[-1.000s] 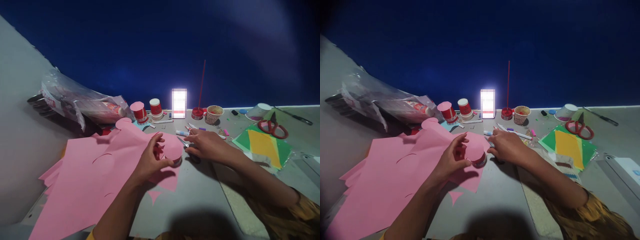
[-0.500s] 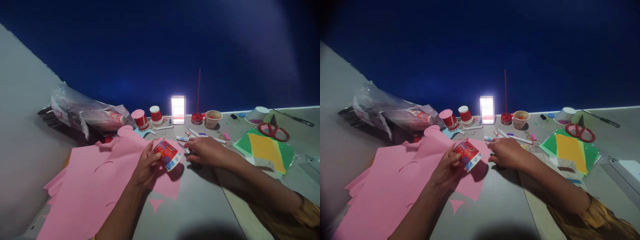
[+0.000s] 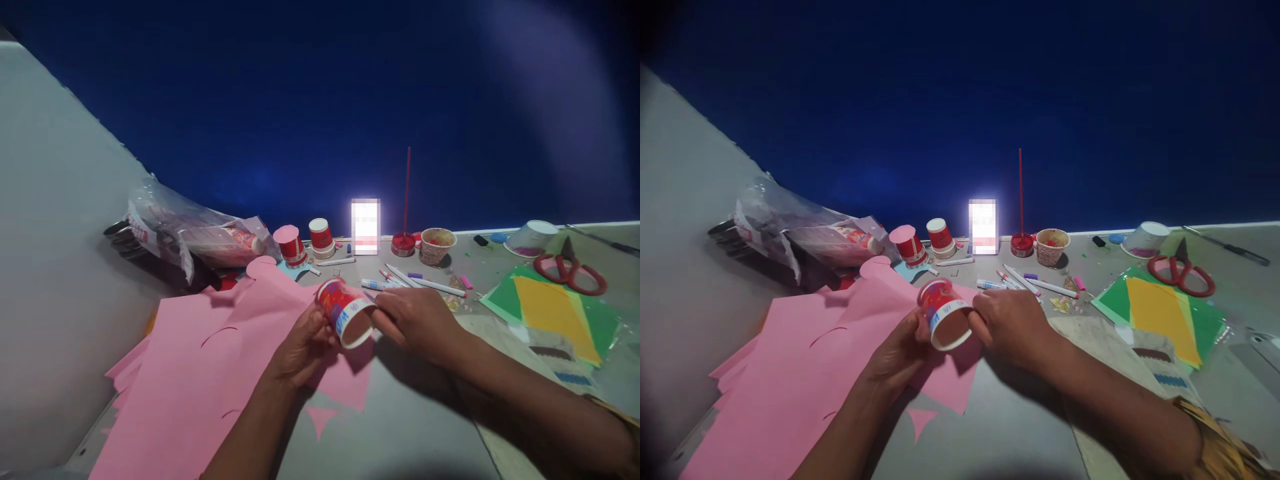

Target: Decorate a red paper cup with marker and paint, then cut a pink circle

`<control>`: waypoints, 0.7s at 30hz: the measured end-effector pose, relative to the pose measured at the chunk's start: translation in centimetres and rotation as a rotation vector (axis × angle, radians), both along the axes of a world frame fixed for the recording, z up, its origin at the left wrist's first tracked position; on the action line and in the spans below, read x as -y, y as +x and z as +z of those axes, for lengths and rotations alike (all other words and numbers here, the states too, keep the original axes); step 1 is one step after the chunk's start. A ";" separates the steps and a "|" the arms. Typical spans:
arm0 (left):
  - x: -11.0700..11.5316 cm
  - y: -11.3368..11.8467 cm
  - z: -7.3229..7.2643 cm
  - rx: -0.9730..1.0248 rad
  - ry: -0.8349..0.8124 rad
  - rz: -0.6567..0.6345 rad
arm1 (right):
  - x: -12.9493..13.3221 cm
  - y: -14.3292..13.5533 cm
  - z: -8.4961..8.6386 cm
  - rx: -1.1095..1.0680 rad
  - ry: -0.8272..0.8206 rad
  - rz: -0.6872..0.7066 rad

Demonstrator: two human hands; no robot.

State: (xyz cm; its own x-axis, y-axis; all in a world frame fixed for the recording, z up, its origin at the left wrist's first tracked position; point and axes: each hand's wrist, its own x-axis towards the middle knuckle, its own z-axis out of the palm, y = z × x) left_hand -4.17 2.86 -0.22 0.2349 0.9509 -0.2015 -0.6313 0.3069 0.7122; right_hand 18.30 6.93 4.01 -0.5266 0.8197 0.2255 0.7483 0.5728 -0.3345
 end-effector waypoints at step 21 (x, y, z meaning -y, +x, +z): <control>-0.7 0.4 0.2 0.091 -0.026 0.175 | -1.0 -0.7 -0.9 -0.483 -0.673 -0.044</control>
